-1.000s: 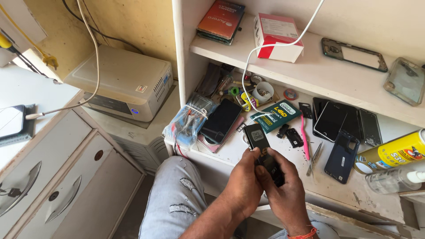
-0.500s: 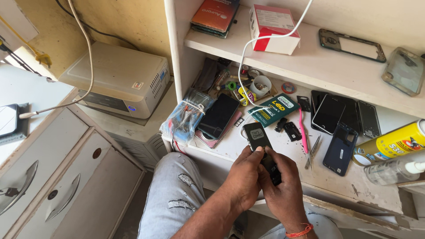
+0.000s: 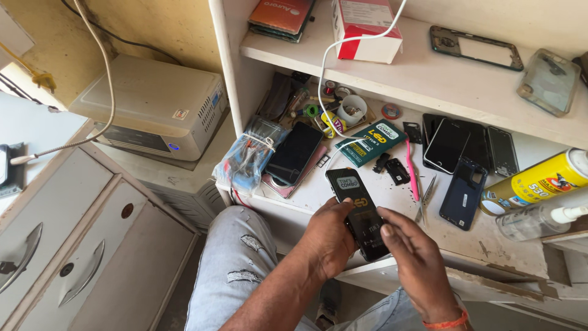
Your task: The person sits at a cluttered repair bench holding a smartphone, opens it and removes the back cover and internal components, then picks up a replacement LCD screen, peels the protective film from it, and holds the new screen next to the phone body comparing the parts.
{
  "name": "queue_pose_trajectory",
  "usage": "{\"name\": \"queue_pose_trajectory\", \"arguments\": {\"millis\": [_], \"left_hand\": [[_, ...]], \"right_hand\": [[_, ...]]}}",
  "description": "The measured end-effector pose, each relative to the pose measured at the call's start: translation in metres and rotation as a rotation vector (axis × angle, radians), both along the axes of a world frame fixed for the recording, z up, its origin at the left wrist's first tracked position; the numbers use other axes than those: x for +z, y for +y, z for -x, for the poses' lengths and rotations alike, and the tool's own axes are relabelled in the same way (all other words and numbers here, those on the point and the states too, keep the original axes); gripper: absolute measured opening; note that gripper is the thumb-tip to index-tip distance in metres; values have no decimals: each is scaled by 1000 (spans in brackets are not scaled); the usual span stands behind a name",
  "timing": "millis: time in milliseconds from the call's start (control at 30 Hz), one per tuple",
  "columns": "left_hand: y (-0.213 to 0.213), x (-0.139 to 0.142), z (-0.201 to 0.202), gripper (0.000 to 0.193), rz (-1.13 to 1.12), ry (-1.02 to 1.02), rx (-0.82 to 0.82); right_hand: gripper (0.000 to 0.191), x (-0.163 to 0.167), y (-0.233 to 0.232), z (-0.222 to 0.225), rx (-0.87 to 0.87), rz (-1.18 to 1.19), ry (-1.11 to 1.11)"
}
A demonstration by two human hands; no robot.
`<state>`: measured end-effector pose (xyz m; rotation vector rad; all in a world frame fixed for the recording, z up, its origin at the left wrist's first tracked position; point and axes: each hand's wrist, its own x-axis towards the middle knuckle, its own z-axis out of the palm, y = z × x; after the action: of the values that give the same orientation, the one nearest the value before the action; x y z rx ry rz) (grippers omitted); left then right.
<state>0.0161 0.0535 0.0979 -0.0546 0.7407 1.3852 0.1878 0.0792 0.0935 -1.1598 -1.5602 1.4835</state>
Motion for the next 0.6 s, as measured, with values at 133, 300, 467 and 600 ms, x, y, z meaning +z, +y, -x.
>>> {"name": "queue_pose_trajectory", "arguments": {"millis": [133, 300, 467, 600], "left_hand": [[1, 1, 3, 28, 0, -11, -5], [-2, 4, 4, 30, 1, 6, -23], [-3, 10, 3, 31, -6, 43, -25], [-6, 16, 4, 32, 2, 54, -39]], "right_hand": [[42, 2, -10, -10, 61, -246, -79], [45, 6, -17, -8, 65, -273, -88], [52, 17, -18, 3, 16, -325, -291], [50, 28, -18, 5, 34, -352, -305]]}}
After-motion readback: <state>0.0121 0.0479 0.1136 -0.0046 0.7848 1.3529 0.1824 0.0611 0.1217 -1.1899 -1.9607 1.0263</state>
